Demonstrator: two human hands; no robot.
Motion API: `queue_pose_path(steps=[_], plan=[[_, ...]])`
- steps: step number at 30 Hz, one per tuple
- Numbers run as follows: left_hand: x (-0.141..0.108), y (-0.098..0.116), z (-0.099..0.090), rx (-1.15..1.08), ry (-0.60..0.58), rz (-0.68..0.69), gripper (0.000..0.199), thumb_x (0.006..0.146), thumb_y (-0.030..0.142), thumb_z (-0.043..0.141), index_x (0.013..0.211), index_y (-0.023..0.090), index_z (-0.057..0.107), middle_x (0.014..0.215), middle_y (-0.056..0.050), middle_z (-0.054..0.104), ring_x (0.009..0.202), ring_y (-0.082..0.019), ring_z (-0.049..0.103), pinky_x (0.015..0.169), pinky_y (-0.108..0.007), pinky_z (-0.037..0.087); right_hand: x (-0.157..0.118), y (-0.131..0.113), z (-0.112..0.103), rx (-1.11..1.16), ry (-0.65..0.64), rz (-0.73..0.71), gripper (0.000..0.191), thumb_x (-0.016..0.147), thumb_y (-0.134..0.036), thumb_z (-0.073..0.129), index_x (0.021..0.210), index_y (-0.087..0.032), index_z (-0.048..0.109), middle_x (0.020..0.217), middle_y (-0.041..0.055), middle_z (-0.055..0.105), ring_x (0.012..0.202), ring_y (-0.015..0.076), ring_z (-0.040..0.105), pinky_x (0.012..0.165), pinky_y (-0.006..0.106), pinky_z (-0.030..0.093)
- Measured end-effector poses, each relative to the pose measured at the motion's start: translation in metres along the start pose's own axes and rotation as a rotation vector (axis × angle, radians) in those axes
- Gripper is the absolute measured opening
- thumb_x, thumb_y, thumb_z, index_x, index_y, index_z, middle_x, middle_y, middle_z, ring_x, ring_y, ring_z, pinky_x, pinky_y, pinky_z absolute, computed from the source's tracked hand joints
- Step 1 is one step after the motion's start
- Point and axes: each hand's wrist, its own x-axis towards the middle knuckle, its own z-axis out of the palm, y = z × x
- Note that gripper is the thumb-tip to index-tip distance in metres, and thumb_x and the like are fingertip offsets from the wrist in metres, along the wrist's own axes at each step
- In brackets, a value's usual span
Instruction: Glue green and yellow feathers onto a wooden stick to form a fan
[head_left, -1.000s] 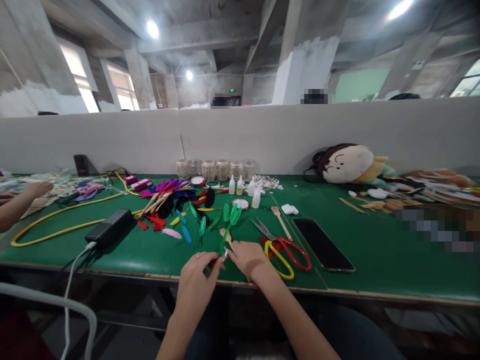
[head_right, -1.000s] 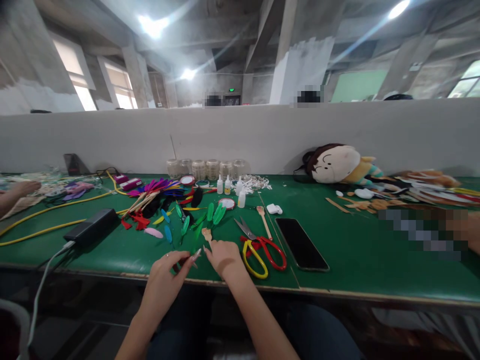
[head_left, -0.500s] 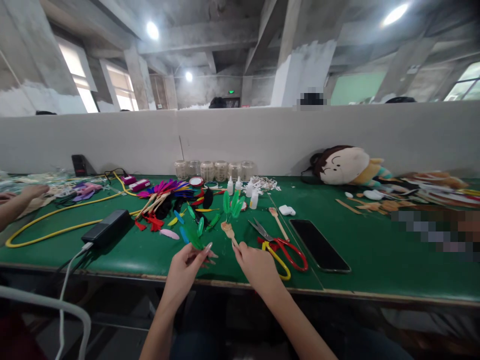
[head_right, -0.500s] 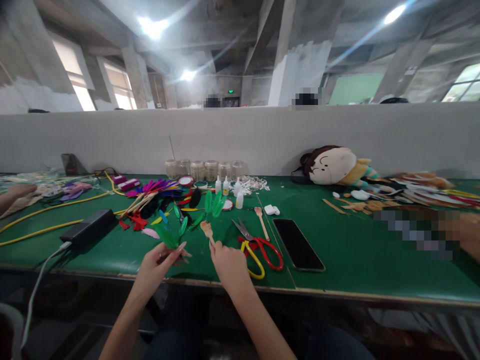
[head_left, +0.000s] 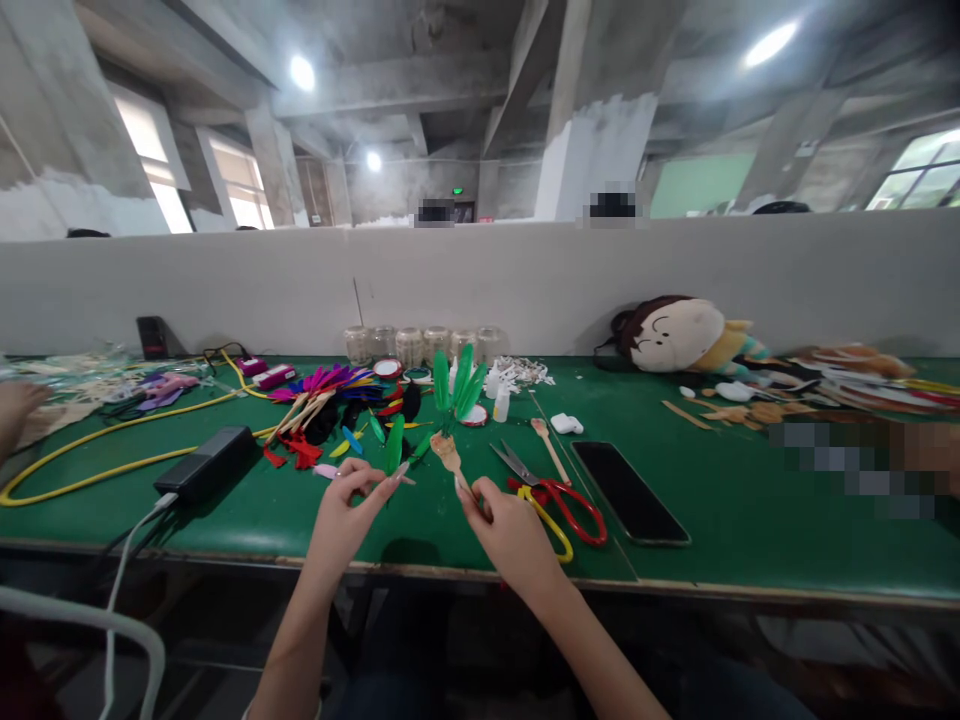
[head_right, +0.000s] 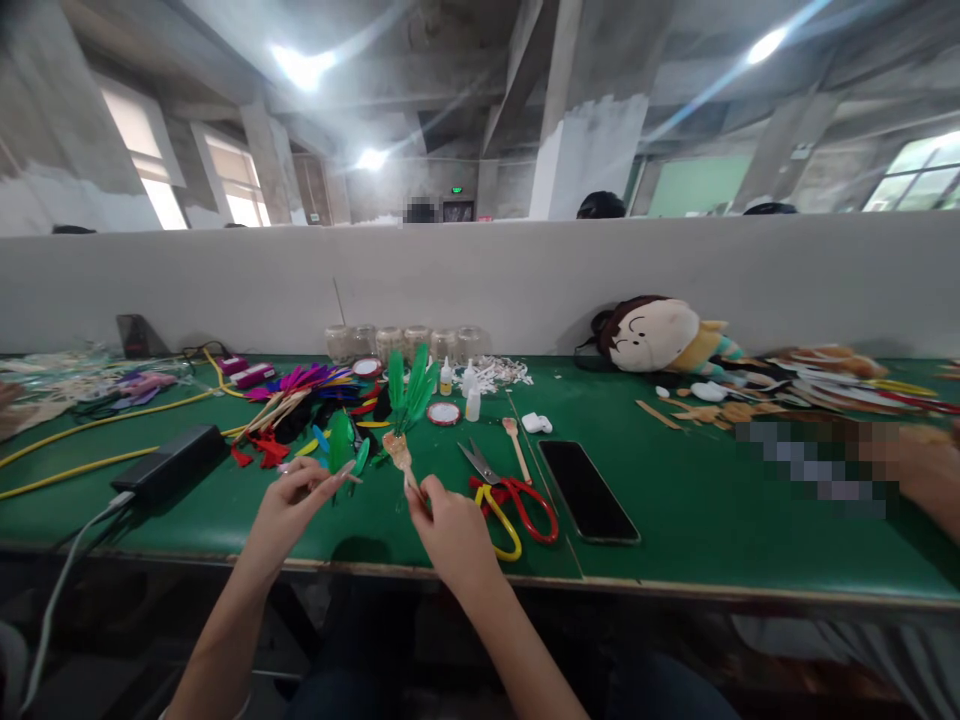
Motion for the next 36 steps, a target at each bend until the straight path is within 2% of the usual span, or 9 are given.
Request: queue_pose_path(steps=[4, 8, 12, 17, 23, 27, 29, 31, 36], plan=[[0.0, 0.006, -0.001, -0.052, -0.085, -0.162, 0.03, 0.069, 0.042, 0.061, 0.054, 0.015, 0.056, 0.046, 0.004, 0.045, 0.042, -0.007, 0.039, 0.043, -0.02, 0.031, 0.0, -0.002, -0.003, 0.077, 0.005, 0.004, 0.031, 0.087, -0.038, 0.034, 0.062, -0.02, 0.037, 0.045, -0.0039, 0.039, 0.04, 0.0104, 0.039, 0.045, 0.023, 0.017], [0.0, 0.007, 0.002, -0.23, -0.139, -0.311, 0.032, 0.064, 0.045, 0.064, 0.065, 0.013, 0.061, 0.058, -0.001, 0.061, 0.04, -0.007, 0.045, 0.043, -0.021, 0.037, -0.001, -0.004, -0.005, 0.136, -0.049, 0.031, 0.03, 0.085, -0.038, 0.038, 0.061, -0.02, 0.038, 0.042, -0.005, 0.035, 0.039, 0.0096, 0.035, 0.043, 0.023, 0.015], [0.001, 0.002, 0.006, -0.348, -0.126, -0.362, 0.034, 0.059, 0.043, 0.069, 0.071, 0.012, 0.064, 0.06, -0.002, 0.062, 0.043, -0.008, 0.048, 0.044, -0.022, 0.041, -0.001, -0.004, -0.006, 0.186, -0.063, 0.048, 0.032, 0.084, -0.04, 0.039, 0.059, -0.02, 0.037, 0.04, -0.0056, 0.032, 0.038, 0.0091, 0.032, 0.042, 0.022, 0.015], [-0.001, 0.001, 0.005, -0.441, -0.104, -0.419, 0.041, 0.062, 0.048, 0.065, 0.076, 0.009, 0.065, 0.066, -0.007, 0.065, 0.044, -0.008, 0.049, 0.043, -0.022, 0.042, -0.001, -0.004, -0.008, 0.195, -0.066, 0.05, 0.032, 0.082, -0.04, 0.041, 0.058, -0.02, 0.038, 0.04, -0.0054, 0.032, 0.038, 0.0089, 0.031, 0.042, 0.023, 0.014], [0.001, 0.005, 0.001, -0.4, -0.057, -0.345, 0.049, 0.067, 0.057, 0.054, 0.07, 0.01, 0.062, 0.067, -0.007, 0.065, 0.044, -0.01, 0.049, 0.043, -0.024, 0.04, -0.001, -0.005, -0.008, 0.194, -0.068, 0.03, 0.033, 0.082, -0.04, 0.041, 0.057, -0.02, 0.038, 0.04, -0.0052, 0.031, 0.038, 0.0089, 0.031, 0.041, 0.023, 0.014], [0.002, 0.009, 0.003, 0.022, 0.034, -0.226, 0.055, 0.079, 0.056, 0.038, 0.042, 0.017, 0.046, 0.038, 0.001, 0.044, 0.037, -0.009, 0.038, 0.041, -0.024, 0.027, -0.002, -0.005, -0.007, 0.18, -0.071, 0.011, 0.031, 0.083, -0.038, 0.041, 0.058, -0.02, 0.039, 0.041, -0.0052, 0.032, 0.038, 0.0086, 0.031, 0.042, 0.022, 0.015], [0.003, 0.011, 0.004, 0.241, 0.071, -0.151, 0.055, 0.081, 0.052, 0.036, 0.037, 0.019, 0.037, 0.035, 0.002, 0.034, 0.037, -0.01, 0.035, 0.042, -0.025, 0.023, -0.002, -0.004, -0.007, 0.175, -0.068, 0.008, 0.03, 0.083, -0.037, 0.041, 0.058, -0.02, 0.039, 0.041, -0.0052, 0.033, 0.037, 0.0085, 0.03, 0.042, 0.022, 0.014], [0.007, 0.012, 0.004, 0.34, 0.064, -0.107, 0.052, 0.081, 0.05, 0.038, 0.039, 0.02, 0.034, 0.037, 0.003, 0.032, 0.039, -0.011, 0.035, 0.043, -0.026, 0.021, -0.002, -0.004, -0.007, 0.184, -0.064, 0.0, 0.03, 0.083, -0.037, 0.042, 0.058, -0.019, 0.039, 0.041, -0.0054, 0.032, 0.038, 0.0083, 0.03, 0.042, 0.022, 0.014], [0.023, 0.011, 0.002, 0.166, -0.05, -0.082, 0.045, 0.077, 0.051, 0.045, 0.047, 0.019, 0.036, 0.043, 0.005, 0.034, 0.043, -0.009, 0.035, 0.043, -0.023, 0.024, -0.002, -0.003, -0.01, 0.269, -0.084, -0.041, 0.033, 0.083, -0.04, 0.04, 0.058, -0.019, 0.043, 0.041, -0.0055, 0.031, 0.039, 0.0082, 0.03, 0.041, 0.022, 0.016]])
